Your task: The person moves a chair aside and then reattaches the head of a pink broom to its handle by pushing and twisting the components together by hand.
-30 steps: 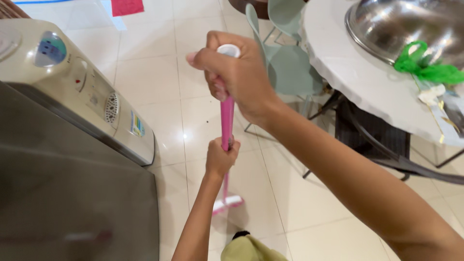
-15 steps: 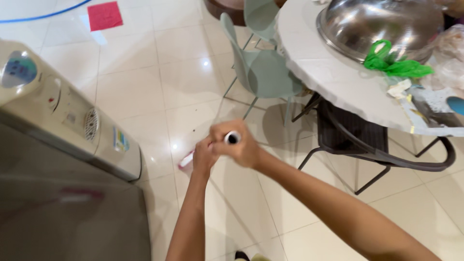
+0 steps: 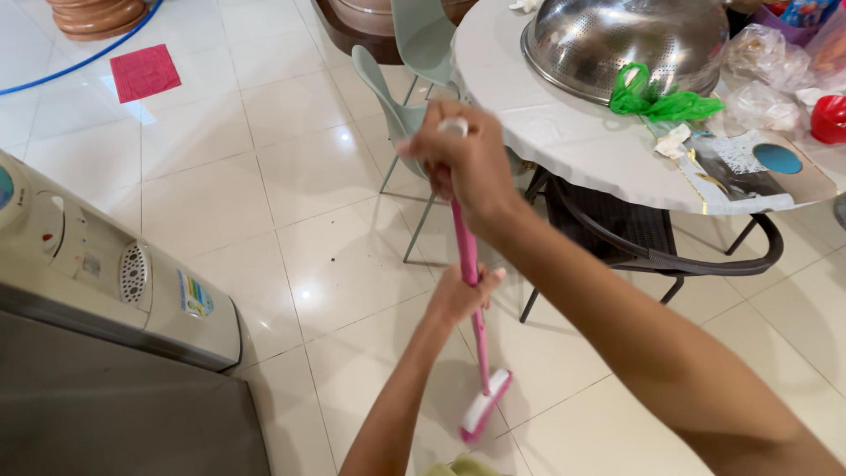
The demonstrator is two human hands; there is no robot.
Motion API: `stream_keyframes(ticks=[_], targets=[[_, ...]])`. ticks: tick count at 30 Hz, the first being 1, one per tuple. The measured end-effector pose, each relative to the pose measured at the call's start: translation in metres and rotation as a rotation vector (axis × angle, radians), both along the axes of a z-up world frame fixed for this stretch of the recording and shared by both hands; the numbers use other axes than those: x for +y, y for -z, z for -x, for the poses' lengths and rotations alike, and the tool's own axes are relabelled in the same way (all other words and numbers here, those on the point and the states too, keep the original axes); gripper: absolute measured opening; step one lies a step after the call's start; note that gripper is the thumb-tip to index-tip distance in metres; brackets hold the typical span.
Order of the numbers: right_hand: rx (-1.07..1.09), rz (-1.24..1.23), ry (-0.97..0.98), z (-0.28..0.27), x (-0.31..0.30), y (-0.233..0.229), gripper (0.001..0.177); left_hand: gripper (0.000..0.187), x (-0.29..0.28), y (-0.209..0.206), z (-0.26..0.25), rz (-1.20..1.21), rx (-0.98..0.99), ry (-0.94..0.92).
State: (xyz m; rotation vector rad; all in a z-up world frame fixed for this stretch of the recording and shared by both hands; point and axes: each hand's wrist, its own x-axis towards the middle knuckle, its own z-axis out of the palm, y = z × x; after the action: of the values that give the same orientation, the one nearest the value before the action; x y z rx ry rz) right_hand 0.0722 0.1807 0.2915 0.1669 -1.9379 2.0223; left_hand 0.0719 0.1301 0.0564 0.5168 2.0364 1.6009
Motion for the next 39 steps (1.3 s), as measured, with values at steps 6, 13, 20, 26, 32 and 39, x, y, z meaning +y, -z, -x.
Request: stream_keyframes(ticks=[6,13,20,26,32,39], targets=[[0.062,0.107,-0.184,-0.017,0.013,0.069,0.024,0.039,-0.019,0.046,-0.003,0.217,0.077,-0.12],[0.128,0.209,-0.463,-0.029,0.035,0.097,0.024,0.022,-0.031,0.062,0.038,0.34,0.594,-0.481],[0.293,0.381,-0.152,-0.038,0.088,0.015,0.02,0.036,0.025,-0.005,0.057,0.181,0.645,-0.373],[0.229,0.207,0.117,-0.026,0.102,-0.046,0.033,0.033,0.074,-0.042,0.032,-0.115,0.07,0.093],[-0.016,0.057,0.176,-0.014,0.078,0.023,0.028,0.036,0.095,0.046,0.018,-0.296,-0.013,0.16],[0.115,0.355,0.016,-0.007,0.094,0.064,0.025,0.038,0.061,0.08,0.075,-0.061,0.245,0.062]])
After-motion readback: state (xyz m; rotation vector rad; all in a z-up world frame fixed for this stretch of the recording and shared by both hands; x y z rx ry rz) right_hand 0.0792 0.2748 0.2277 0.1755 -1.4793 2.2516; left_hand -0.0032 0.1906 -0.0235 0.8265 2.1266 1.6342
